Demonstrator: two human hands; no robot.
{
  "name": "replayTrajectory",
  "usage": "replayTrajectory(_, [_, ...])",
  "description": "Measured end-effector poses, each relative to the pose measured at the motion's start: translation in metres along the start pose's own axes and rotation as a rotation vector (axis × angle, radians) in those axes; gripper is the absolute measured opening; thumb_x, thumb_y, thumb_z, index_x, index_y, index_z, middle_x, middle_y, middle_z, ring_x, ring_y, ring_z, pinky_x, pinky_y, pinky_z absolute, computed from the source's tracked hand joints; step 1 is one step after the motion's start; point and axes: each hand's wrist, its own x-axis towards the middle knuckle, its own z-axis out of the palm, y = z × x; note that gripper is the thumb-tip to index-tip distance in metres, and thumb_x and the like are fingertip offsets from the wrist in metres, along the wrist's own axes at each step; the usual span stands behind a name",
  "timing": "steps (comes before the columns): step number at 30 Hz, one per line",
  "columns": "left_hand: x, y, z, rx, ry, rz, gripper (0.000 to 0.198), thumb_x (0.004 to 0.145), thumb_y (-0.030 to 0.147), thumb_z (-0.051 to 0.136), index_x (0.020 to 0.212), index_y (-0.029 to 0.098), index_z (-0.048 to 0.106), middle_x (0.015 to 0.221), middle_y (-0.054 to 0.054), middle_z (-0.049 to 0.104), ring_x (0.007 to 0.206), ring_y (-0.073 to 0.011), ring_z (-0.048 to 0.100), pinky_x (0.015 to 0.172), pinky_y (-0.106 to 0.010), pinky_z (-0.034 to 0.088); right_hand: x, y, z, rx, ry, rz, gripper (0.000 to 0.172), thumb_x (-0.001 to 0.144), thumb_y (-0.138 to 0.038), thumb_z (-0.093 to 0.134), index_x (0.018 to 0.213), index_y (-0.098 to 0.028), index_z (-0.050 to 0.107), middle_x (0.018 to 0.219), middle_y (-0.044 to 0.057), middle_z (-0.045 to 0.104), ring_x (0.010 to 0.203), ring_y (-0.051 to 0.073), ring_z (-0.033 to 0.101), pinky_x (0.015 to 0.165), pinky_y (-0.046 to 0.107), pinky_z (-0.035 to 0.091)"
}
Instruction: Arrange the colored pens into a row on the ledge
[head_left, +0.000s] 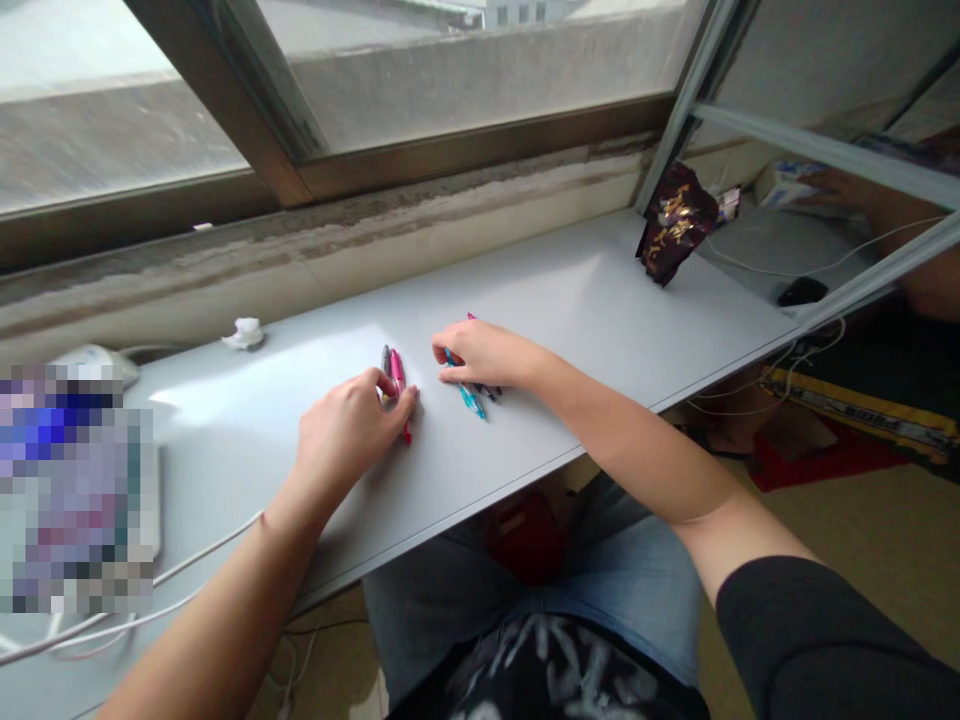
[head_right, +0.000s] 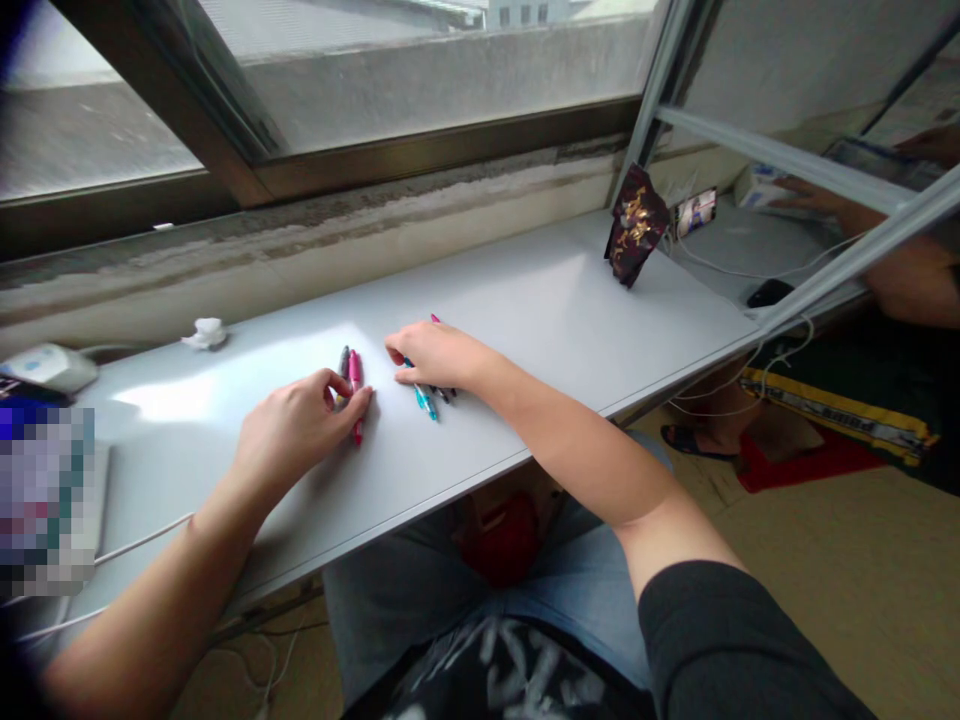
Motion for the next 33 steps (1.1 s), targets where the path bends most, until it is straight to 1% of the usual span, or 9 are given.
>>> replayTrajectory(4, [0.000, 0.006, -0.008, -0.008, -0.114, -0.092, 0.033, 0.096, 0.053, 0.057, 0.092, 0.024, 0.071, 0.079, -0.011, 0.075, 0.080, -0.0333, 0.072, 0.065, -0.037, 0.042, 0.001, 0.004, 0.003, -0.038, 0.072, 0.021, 0.010, 0.099, -0.018, 0.073, 0.106, -0.011, 0.074, 0.105, 0.013, 0.076, 0.098, 0.022, 0.064, 0.086, 0.030, 0.040])
replayTrajectory(9, [0.000, 0.003, -0.004, -0.248, 0.029, -0.059, 0.028, 0.092, 0.048, 0.060, 0.081, 0.023, 0.067, 0.068, -0.005, 0.071, 0.063, -0.0219, 0.063, 0.062, -0.033, 0.039, 0.000, -0.002, -0.001, 0.107, 0.168, 0.022, 0.028, 0.103, -0.038, 0.072, 0.092, -0.012, 0.072, 0.090, 0.008, 0.072, 0.084, 0.018, 0.059, 0.079, 0.030, 0.038])
replayTrajectory(12, [-0.005, 0.005, -0.003, -0.520, 0.131, 0.055, 0.028, 0.094, 0.046, 0.059, 0.081, 0.022, 0.064, 0.058, 0.002, 0.063, 0.053, -0.0146, 0.056, 0.058, -0.028, 0.041, -0.002, -0.012, -0.004, 0.306, 0.139, 0.032, 0.047, 0.103, -0.053, 0.069, 0.076, -0.014, 0.066, 0.070, 0.001, 0.061, 0.069, 0.013, 0.052, 0.069, 0.029, 0.034])
replayTrajectory(15, [-0.011, 0.010, -0.003, -0.728, 0.112, 0.244, 0.025, 0.099, 0.043, 0.059, 0.086, 0.021, 0.061, 0.059, 0.004, 0.064, 0.050, -0.0116, 0.056, 0.054, -0.024, 0.044, -0.004, -0.020, -0.007, 0.563, 0.044, 0.060, 0.059, 0.102, -0.061, 0.065, 0.063, -0.017, 0.055, 0.055, -0.005, 0.042, 0.057, 0.010, 0.040, 0.061, 0.029, 0.027])
replayTrajectory(19, [-0.017, 0.013, 0.001, -0.784, -0.011, 0.443, 0.020, 0.105, 0.038, 0.056, 0.095, 0.021, 0.060, 0.072, 0.000, 0.073, 0.057, -0.0118, 0.065, 0.060, -0.024, 0.051, -0.004, -0.024, -0.007, 0.799, -0.065, 0.045, 0.059, 0.103, -0.040, 0.064, 0.054, -0.022, 0.035, 0.052, -0.009, 0.025, 0.052, 0.007, 0.022, 0.055, 0.030, 0.017])
replayTrajectory(24, [-0.015, 0.011, 0.003, -0.753, 0.034, 0.345, 0.023, 0.102, 0.043, 0.062, 0.105, 0.021, 0.063, 0.067, 0.003, 0.067, 0.057, -0.0128, 0.060, 0.052, -0.022, 0.043, -0.002, -0.024, -0.005, 0.830, 0.107, 0.132, 0.058, 0.100, -0.028, 0.064, 0.054, -0.023, 0.030, 0.051, -0.009, 0.021, 0.051, 0.007, 0.019, 0.053, 0.030, 0.014])
replayTrajectory(27, [-0.013, 0.011, 0.001, -0.706, 0.015, 0.306, 0.030, 0.103, 0.044, 0.057, 0.085, 0.021, 0.064, 0.067, 0.001, 0.066, 0.060, -0.0135, 0.059, 0.059, -0.025, 0.045, 0.003, -0.021, -0.001, 0.888, 0.207, 0.077, 0.056, 0.103, -0.025, 0.060, 0.055, -0.023, 0.031, 0.052, -0.009, 0.023, 0.052, 0.007, 0.020, 0.054, 0.029, 0.015])
replayTrajectory(30, [-0.012, 0.013, 0.000, -0.800, -0.056, 0.267, 0.045, 0.107, 0.046, 0.049, 0.070, 0.022, 0.056, 0.061, 0.002, 0.057, 0.057, -0.0128, 0.051, 0.060, -0.027, 0.040, 0.006, -0.016, 0.001, 0.955, 0.200, 0.002, 0.055, 0.105, -0.024, 0.055, 0.057, -0.023, 0.030, 0.051, -0.010, 0.025, 0.051, 0.006, 0.020, 0.054, 0.029, 0.015])
replayTrajectory(33, [-0.012, 0.014, 0.001, -1.028, -0.206, 0.253, 0.054, 0.108, 0.058, 0.048, 0.066, 0.024, 0.046, 0.058, 0.004, 0.043, 0.054, -0.0132, 0.037, 0.054, -0.029, 0.032, 0.004, -0.013, 0.000, 0.976, 0.155, -0.110, 0.053, 0.105, -0.028, 0.057, 0.059, -0.024, 0.030, 0.054, -0.010, 0.024, 0.052, 0.007, 0.019, 0.054, 0.029, 0.013])
